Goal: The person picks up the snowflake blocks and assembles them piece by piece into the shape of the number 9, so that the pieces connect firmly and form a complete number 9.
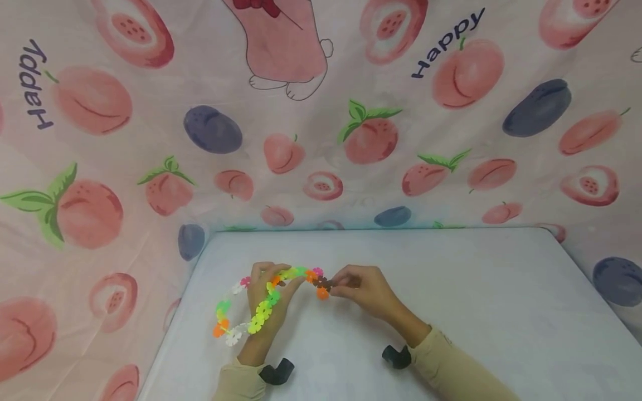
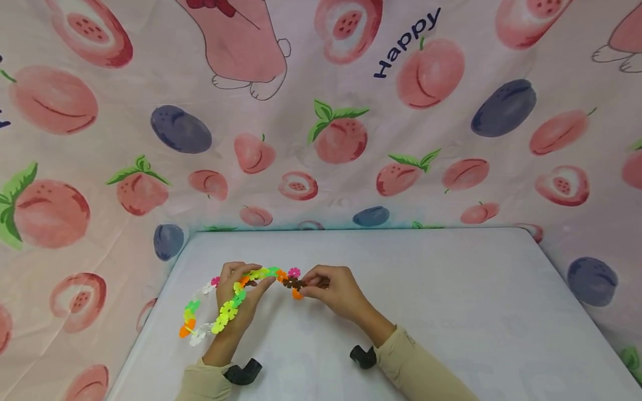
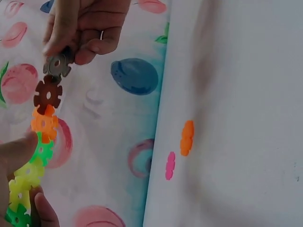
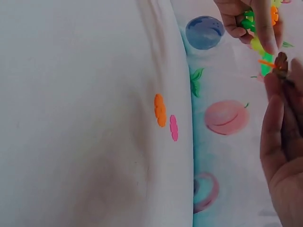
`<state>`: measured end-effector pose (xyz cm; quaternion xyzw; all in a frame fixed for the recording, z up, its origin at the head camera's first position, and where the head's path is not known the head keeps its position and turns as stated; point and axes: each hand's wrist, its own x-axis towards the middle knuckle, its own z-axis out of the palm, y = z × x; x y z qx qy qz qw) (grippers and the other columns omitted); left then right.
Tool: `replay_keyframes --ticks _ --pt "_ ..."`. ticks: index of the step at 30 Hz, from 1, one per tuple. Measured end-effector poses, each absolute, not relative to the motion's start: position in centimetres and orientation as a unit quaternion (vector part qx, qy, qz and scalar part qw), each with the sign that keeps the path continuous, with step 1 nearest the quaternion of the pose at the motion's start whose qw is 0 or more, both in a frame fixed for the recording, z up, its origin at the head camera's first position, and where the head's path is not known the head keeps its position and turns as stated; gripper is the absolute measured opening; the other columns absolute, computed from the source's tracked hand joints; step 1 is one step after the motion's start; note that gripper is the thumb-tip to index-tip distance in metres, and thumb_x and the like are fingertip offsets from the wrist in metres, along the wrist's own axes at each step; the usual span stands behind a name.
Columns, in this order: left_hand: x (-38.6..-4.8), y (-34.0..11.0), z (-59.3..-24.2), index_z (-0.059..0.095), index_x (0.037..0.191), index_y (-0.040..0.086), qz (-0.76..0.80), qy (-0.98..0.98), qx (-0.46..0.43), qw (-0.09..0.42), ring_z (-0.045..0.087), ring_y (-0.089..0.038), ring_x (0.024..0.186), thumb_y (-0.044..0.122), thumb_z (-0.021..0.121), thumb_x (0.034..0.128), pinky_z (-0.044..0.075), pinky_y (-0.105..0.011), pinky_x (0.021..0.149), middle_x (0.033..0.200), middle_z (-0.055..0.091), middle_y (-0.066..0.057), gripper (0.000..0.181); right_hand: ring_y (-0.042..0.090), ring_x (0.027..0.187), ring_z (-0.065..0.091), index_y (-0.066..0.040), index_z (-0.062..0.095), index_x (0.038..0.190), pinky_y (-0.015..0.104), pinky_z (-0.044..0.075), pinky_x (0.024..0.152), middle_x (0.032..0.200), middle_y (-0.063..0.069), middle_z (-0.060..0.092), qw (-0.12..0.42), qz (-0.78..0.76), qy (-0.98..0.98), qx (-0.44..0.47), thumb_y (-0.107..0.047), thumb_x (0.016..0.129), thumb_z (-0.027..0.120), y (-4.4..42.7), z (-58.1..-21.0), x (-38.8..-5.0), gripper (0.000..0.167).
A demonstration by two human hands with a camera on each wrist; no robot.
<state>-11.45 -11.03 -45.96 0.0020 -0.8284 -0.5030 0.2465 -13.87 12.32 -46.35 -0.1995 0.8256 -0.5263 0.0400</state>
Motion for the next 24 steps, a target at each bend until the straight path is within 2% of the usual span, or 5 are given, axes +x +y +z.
replay_keyframes --ticks 3,7,11,17,24 --pt "-11.46 -11.15 -45.86 0.077 0.101 0.015 -0.519 -0.823 0.003 0.232 0.064 -0.029 0.084 0.021 0.091 0.0769 0.055 -0.028 0.072 0.103 0.056 -0.004 0.029 0.01 0.095 0.072 -0.027 0.075 0.108 0.025 0.059 0.086 0.102 -0.009 0.073 0.049 -0.543 0.803 -0.241 -0.025 0.086 0.083 12.49 -46.37 -13.86 0.024" --pt "-11.58 -11.46 -45.83 0.076 0.101 0.014 -0.576 -0.795 -0.006 0.187 0.063 -0.028 0.089 0.022 0.091 0.0766 0.054 -0.022 0.076 0.104 0.057 -0.003 0.029 0.016 0.113 0.07 -0.023 0.066 0.131 0.028 0.057 0.094 0.127 -0.002 0.068 0.101 -0.57 0.754 -0.31 -0.017 0.091 0.078 12.63 -46.18 -13.8 0.042" --pt "-11.68 -11.81 -46.12 0.075 0.101 0.01 -0.629 -0.762 -0.04 0.15 0.06 -0.021 0.093 0.018 0.091 0.0769 0.053 -0.021 0.079 0.104 0.059 -0.006 0.03 0.02 0.121 0.067 -0.016 0.054 0.146 0.032 0.057 0.097 0.136 0.012 0.064 0.158 -0.594 0.697 -0.37 -0.011 0.098 0.068 12.65 -46.04 -13.59 0.05" --pt "-11.57 -11.89 -46.31 0.074 0.102 0.012 -0.647 -0.746 -0.068 0.143 0.059 -0.02 0.093 0.016 0.09 0.077 0.052 -0.021 0.079 0.105 0.059 -0.008 0.03 0.023 0.117 0.067 -0.011 0.051 0.142 0.036 0.059 0.093 0.131 0.024 0.062 0.183 -0.627 0.663 -0.366 -0.007 0.098 0.067 12.48 -45.73 -13.15 0.048" --pt "-11.42 -11.66 -45.87 0.076 0.098 0.02 -0.633 -0.754 -0.071 0.158 0.058 -0.019 0.089 0.019 0.091 0.0765 0.053 -0.021 0.075 0.1 0.057 -0.002 0.027 0.021 0.107 0.071 -0.009 0.058 0.14 0.033 0.06 0.091 0.129 0.018 0.068 0.18 -0.61 0.684 -0.357 -0.01 0.094 0.073 12.65 -45.4 -13.02 0.048"
